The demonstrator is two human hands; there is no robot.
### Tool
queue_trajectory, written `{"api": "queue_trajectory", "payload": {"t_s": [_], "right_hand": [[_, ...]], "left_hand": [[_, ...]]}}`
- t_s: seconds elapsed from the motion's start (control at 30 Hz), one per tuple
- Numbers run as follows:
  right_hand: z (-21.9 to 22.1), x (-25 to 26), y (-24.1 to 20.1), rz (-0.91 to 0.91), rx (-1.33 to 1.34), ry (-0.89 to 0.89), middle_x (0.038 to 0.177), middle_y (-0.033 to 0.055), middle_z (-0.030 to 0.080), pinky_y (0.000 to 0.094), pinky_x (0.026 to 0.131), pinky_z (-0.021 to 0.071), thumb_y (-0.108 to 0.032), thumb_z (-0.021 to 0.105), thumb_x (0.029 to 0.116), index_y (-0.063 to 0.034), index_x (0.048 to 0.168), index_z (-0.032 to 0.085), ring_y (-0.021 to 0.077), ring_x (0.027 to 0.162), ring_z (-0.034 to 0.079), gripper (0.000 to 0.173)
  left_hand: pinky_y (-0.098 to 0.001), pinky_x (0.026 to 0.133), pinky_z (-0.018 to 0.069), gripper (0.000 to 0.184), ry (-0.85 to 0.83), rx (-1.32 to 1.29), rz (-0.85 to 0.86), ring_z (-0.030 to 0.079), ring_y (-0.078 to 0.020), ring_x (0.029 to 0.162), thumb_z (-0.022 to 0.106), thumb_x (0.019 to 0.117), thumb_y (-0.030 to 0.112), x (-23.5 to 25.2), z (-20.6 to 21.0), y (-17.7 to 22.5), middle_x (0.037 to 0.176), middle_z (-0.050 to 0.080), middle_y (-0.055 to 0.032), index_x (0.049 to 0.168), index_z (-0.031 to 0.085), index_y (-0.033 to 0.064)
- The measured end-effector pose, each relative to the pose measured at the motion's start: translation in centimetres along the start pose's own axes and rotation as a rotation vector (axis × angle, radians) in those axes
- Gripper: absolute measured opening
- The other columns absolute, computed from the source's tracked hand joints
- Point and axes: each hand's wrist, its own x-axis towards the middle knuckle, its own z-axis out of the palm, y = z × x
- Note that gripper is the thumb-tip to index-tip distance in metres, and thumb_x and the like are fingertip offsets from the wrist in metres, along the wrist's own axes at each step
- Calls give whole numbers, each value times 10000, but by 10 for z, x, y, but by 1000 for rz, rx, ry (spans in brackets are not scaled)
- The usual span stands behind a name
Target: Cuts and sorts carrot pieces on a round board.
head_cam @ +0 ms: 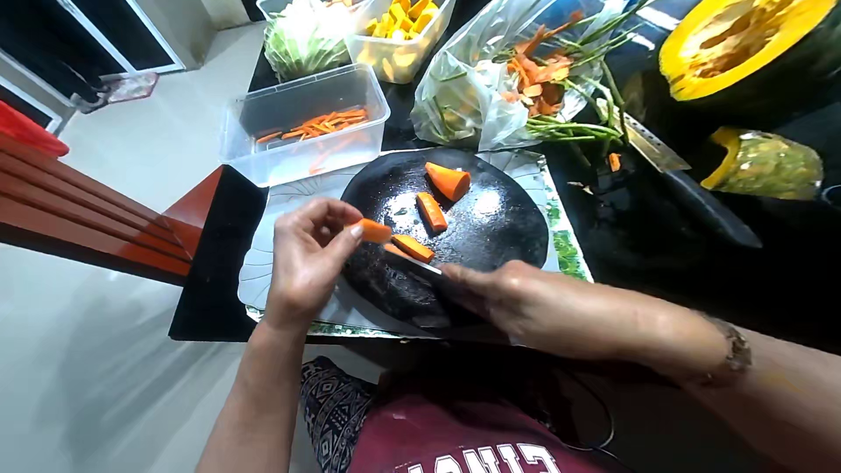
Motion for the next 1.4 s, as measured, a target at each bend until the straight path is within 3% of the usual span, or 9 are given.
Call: {"api": "queue_trajectory", "payload": {"t_s": [0.13,0.27,0.33,0.5,0.87,1.03,1.23,1.4], "right_hand": [[-13,4,10,174,-6,67,642,17,567,274,495,470,-167,461,1074,-102,1523,485,76,494,522,454],[-1,-12,13,3,-57,154,614,-11,530,247,465,466,-188,433,1042,-57,1540,437,53,473,504,515],[6,-19,9,-79,-136,195,625,3,539,280,474,466,-174,427,1031,-14,1520,451,92,499,508,515],[15,-21,5,-166,-262,215,643,31,564,321,476,480,-143,413,1020,21,1483,493,165,525,555,498],[22,-17,-7,-140,-411,168,676,89,611,386,451,498,-94,453,981,36,1474,503,255,508,603,512],[23,-7,-12,-165,-511,124,617,82,569,384,414,472,-34,514,900,98,1429,514,264,464,581,545],[21,-11,-4,-102,-285,84,625,57,567,387,484,503,-75,477,984,51,1489,464,235,528,588,521],[22,-29,0,-120,-295,141,601,36,556,346,446,480,-121,434,999,48,1471,495,200,492,572,505]], "left_hand": [[-240,608,544,83,-90,53,-107,614,-67,644,654,868,-15,-21,20,-7,791,661,-34,946,677,-3],[-351,653,564,119,-88,347,-94,644,-175,710,733,892,39,-23,42,-17,915,670,-106,1003,704,6],[-287,623,527,128,-35,391,-11,597,-143,711,737,882,38,-26,44,-22,981,632,-111,1007,714,19],[-169,670,516,54,20,352,149,596,-61,753,701,883,6,-38,46,-34,928,633,-79,900,751,18],[-171,778,535,70,58,312,230,632,-72,853,690,877,-9,-40,48,-40,918,659,-74,861,755,12],[-206,827,541,74,46,325,269,653,-120,903,687,870,-24,-40,47,-40,917,674,-102,837,750,-5],[-190,809,546,74,37,330,259,654,-93,881,690,872,-15,-40,46,-40,915,679,-86,843,756,3],[-192,819,543,80,36,310,281,652,-96,892,687,877,-16,-40,45,-43,917,681,-91,855,763,2]]}}
